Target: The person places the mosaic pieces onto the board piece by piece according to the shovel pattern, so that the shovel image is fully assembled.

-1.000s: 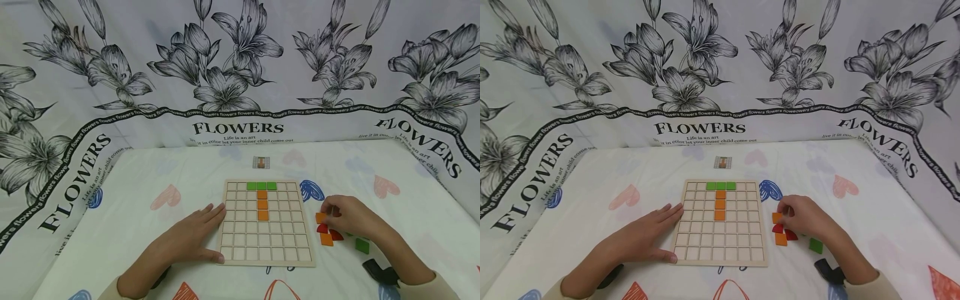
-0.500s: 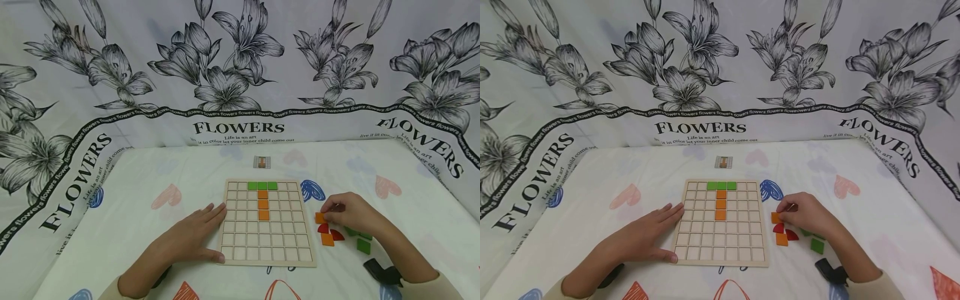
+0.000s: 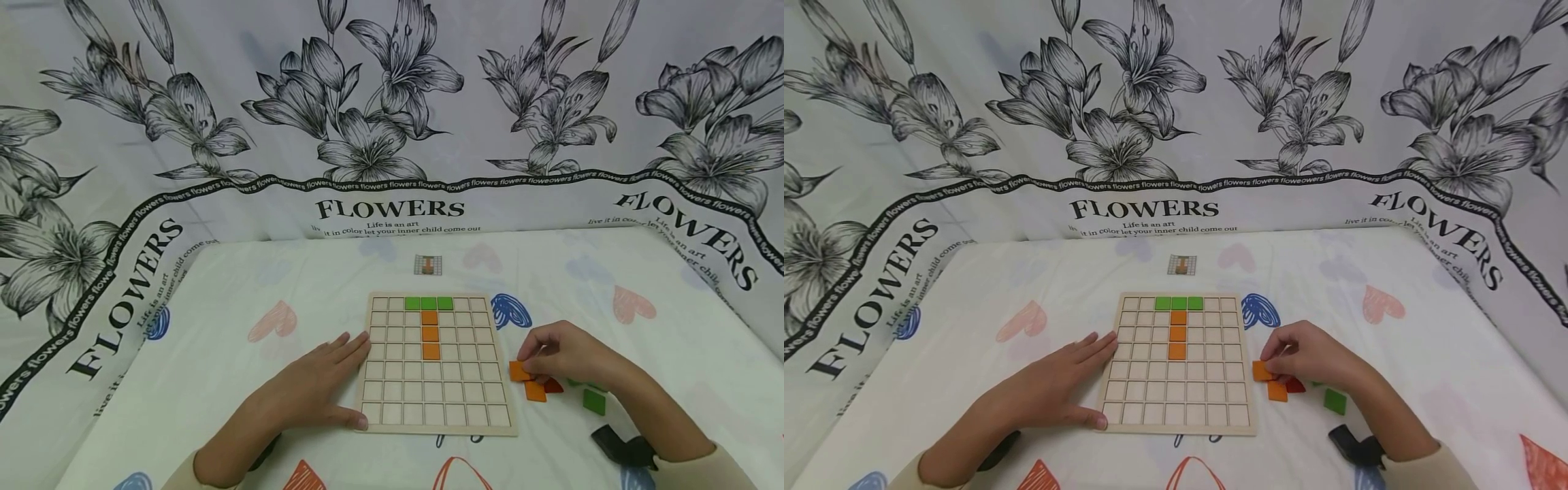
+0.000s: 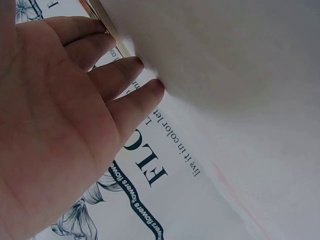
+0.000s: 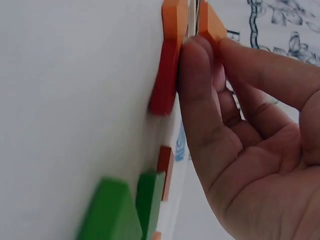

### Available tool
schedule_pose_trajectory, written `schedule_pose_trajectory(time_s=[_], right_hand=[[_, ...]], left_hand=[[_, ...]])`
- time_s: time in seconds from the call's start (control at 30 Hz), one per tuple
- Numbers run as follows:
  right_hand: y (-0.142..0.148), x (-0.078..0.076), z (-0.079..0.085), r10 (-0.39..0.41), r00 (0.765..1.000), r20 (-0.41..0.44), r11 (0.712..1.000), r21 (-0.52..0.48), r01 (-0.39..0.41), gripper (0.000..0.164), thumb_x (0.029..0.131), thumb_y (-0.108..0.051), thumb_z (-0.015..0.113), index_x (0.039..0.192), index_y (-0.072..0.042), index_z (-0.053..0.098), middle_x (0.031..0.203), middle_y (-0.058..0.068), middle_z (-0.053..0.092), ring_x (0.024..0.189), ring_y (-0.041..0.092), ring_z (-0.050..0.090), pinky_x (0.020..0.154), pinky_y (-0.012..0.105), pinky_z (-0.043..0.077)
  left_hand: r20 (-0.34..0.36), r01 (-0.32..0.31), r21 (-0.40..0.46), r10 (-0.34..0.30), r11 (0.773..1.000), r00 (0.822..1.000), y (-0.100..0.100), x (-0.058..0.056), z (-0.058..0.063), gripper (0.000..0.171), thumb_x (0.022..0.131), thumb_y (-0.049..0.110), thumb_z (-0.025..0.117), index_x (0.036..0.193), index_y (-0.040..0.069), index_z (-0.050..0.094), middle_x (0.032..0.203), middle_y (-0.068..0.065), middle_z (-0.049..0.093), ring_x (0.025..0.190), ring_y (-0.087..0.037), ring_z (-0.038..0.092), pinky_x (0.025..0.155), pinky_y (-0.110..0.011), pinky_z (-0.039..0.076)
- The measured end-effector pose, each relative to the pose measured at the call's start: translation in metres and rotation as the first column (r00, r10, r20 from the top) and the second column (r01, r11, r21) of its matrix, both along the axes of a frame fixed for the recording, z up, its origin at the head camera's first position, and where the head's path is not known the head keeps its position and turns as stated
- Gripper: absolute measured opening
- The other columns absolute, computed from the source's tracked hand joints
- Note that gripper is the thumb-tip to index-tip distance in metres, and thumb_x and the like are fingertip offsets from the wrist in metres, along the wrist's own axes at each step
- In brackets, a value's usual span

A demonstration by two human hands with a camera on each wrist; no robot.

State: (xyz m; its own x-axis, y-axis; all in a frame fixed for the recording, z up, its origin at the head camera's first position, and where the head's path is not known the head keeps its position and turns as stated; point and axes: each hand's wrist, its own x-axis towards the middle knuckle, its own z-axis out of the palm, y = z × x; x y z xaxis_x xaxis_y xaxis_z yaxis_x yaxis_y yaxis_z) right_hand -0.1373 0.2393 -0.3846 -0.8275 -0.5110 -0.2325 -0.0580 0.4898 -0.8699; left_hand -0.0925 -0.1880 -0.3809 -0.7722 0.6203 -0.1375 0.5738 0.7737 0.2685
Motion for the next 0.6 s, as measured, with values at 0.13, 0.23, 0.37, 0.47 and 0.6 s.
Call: schedule_pose_trajectory(time_s=[0.13,0.23,0.37,0.47,0.6], right_hand=[[-0.005,0.000,-0.001,0.046,0.999,0.019,0.999,-0.010,-0.046,0.004,0.090,-0.004,0.071,0.094,-0.002,0.071,0.091,0.011,0.070,0.073,0.027,0.068,0.068,0.035,0.060],[-0.008,-0.001,-0.002,0.073,0.997,-0.003,0.997,-0.015,-0.073,0.004,0.091,-0.003,0.070,0.093,0.000,0.070,0.090,0.011,0.069,0.073,0.027,0.068,0.068,0.034,0.060],[-0.012,-0.001,-0.004,0.079,0.997,0.010,0.996,-0.038,-0.079,0.005,0.091,-0.003,0.070,0.094,0.001,0.070,0.090,0.012,0.068,0.074,0.027,0.070,0.070,0.035,0.061],[-0.016,0.000,-0.004,0.069,0.997,0.025,0.997,-0.045,-0.068,0.005,0.091,-0.004,0.071,0.094,0.000,0.070,0.090,0.011,0.069,0.073,0.027,0.069,0.070,0.034,0.061],[-0.023,0.000,-0.002,0.056,0.998,0.030,0.998,-0.032,-0.055,0.006,0.091,-0.007,0.072,0.094,-0.002,0.071,0.087,0.010,0.069,0.073,0.026,0.068,0.070,0.033,0.060]], left_hand=[[-0.001,0.000,0.001,0.000,1.000,1.000,0.000,0.000,0.000,0.112,0.079,0.079,0.058,0.158,0.005,0.029,0.164,-0.006,0.025,0.148,-0.034,0.026,0.114,-0.054,0.031],[0.002,0.002,0.006,-0.002,1.000,1.000,0.000,0.000,0.001,0.113,0.079,0.080,0.057,0.158,0.005,0.029,0.164,-0.007,0.026,0.148,-0.035,0.026,0.114,-0.054,0.031],[0.005,0.002,0.007,-0.002,1.000,1.000,0.000,0.001,0.002,0.113,0.079,0.081,0.056,0.158,0.005,0.029,0.164,-0.007,0.026,0.148,-0.035,0.026,0.114,-0.054,0.031],[0.003,0.004,0.007,-0.004,1.000,1.000,0.000,0.001,0.002,0.112,0.079,0.080,0.056,0.158,0.005,0.029,0.164,-0.007,0.026,0.148,-0.035,0.026,0.114,-0.054,0.032],[0.000,0.008,0.011,-0.008,1.000,1.000,0.000,0.001,0.002,0.112,0.080,0.080,0.056,0.158,0.004,0.029,0.164,-0.007,0.026,0.147,-0.035,0.027,0.114,-0.054,0.032]])
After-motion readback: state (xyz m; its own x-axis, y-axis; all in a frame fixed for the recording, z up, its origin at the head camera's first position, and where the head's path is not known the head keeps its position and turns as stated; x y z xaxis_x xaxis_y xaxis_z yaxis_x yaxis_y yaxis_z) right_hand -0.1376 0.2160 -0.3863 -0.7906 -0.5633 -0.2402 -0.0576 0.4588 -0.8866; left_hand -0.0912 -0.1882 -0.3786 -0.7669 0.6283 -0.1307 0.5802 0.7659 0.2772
